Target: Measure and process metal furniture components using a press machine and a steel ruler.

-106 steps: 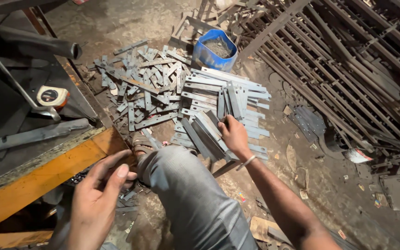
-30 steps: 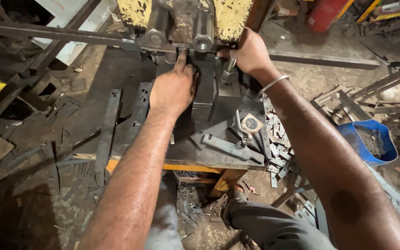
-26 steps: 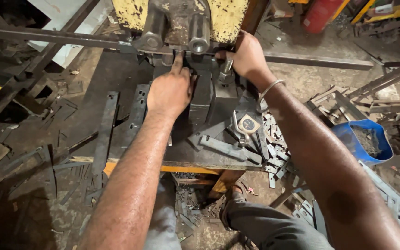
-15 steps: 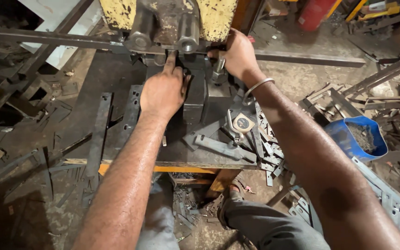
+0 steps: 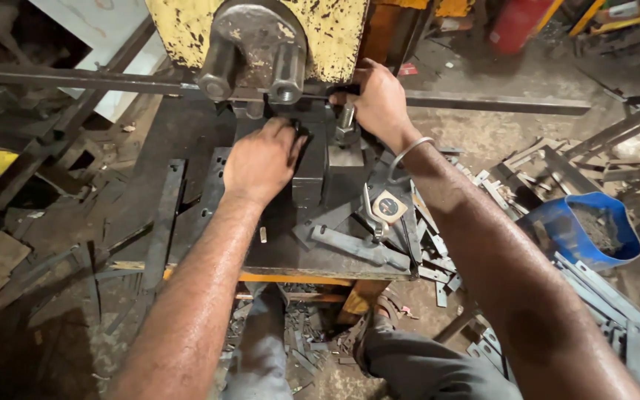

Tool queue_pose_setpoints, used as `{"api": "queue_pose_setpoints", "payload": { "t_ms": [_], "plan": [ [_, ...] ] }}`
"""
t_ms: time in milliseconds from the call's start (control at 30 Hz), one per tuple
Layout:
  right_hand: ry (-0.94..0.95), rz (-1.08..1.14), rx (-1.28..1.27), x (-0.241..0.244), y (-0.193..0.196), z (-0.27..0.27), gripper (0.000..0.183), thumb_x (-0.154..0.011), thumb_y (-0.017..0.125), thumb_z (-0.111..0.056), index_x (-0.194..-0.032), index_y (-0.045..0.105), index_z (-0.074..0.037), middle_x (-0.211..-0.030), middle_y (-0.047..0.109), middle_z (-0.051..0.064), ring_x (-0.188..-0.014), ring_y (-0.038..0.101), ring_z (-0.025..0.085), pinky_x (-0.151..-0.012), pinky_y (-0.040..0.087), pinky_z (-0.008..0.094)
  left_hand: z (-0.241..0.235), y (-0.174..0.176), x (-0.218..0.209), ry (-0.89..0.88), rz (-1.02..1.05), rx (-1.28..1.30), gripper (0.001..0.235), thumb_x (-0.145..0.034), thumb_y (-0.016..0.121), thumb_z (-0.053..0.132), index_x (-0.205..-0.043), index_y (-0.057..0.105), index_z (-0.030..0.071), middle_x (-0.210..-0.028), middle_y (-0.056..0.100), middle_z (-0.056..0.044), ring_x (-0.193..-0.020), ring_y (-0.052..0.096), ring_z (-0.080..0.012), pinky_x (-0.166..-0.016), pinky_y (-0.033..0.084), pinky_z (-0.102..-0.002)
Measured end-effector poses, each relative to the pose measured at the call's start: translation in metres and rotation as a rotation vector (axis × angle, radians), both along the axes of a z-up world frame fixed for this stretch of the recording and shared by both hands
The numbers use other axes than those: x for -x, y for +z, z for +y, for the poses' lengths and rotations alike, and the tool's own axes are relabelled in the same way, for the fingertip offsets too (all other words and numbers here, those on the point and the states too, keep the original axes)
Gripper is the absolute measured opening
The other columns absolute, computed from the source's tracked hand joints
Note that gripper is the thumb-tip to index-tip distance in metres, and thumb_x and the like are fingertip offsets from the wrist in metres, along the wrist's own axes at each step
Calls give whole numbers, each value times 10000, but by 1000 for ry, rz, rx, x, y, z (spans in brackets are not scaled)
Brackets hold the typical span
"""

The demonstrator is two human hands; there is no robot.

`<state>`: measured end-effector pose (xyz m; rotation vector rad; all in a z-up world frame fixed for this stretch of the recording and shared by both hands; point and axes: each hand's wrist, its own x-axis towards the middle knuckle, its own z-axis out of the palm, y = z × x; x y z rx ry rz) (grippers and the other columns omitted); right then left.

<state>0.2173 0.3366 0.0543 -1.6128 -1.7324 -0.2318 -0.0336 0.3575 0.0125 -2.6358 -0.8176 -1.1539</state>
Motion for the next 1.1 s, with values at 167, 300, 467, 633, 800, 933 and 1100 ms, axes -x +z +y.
{"api": "queue_pose_setpoints", "payload": {
  "t_ms": [167,300,467,633,800,933,1100],
  "plan": [
    [-13,15,-7,4,3,-3,383,-784,881,-292,-1116,794,-120,-1198,697,127,-1124,628,367,-933,488,475,-1,1,0,19,59,63,319,-1014,655,350,-887,686,59,-964,673,-118,-793,701,-341,-691,574,-453],
    [-20,4,-16,1,-1,-2,373,-786,879,-302,-1097,795,-114,-1214,700,123,-1136,629,364,-940,492,468,-3,3,2,13,51,77,336,-1018,648,358,-867,686,60,-937,670,-125,-778,697,-348,-690,574,-456],
    [14,1,-22,-1,1,1,422,-766,904,-293,-1114,780,-89,-1228,704,129,-1130,637,358,-937,496,455,1,1,0,4,20,59,345,-1017,640,367,-866,687,60,-930,667,-127,-786,701,-344,-697,577,-453],
    [0,31,8,4,4,-3,460,-768,918,-266,-1157,757,-81,-1214,720,117,-1093,665,340,-919,512,435,1,-1,1,3,25,60,352,-1014,636,379,-873,690,61,-932,667,-126,-789,705,-336,-693,577,-450],
    [-18,100,43,8,9,-5,468,-772,918,-301,-1158,749,-96,-1185,727,102,-1072,685,309,-911,521,420,3,-3,-1,23,33,29,366,-1024,632,383,-875,685,53,-948,672,-126,-796,709,-330,-691,581,-443],
    [23,28,5,0,2,-2,425,-777,895,-291,-1132,769,-93,-1231,705,130,-1111,648,343,-924,505,444,-1,1,1,42,42,47,361,-1026,632,379,-871,688,58,-953,676,-128,-788,706,-336,-691,580,-447],
    [111,-124,8,-8,4,2,374,-818,839,-299,-1120,775,-88,-1176,717,141,-1185,605,378,-984,484,470,0,0,0,40,24,61,353,-1010,647,379,-853,686,65,-929,675,-131,-795,704,-348,-700,578,-463]
  ]
}}
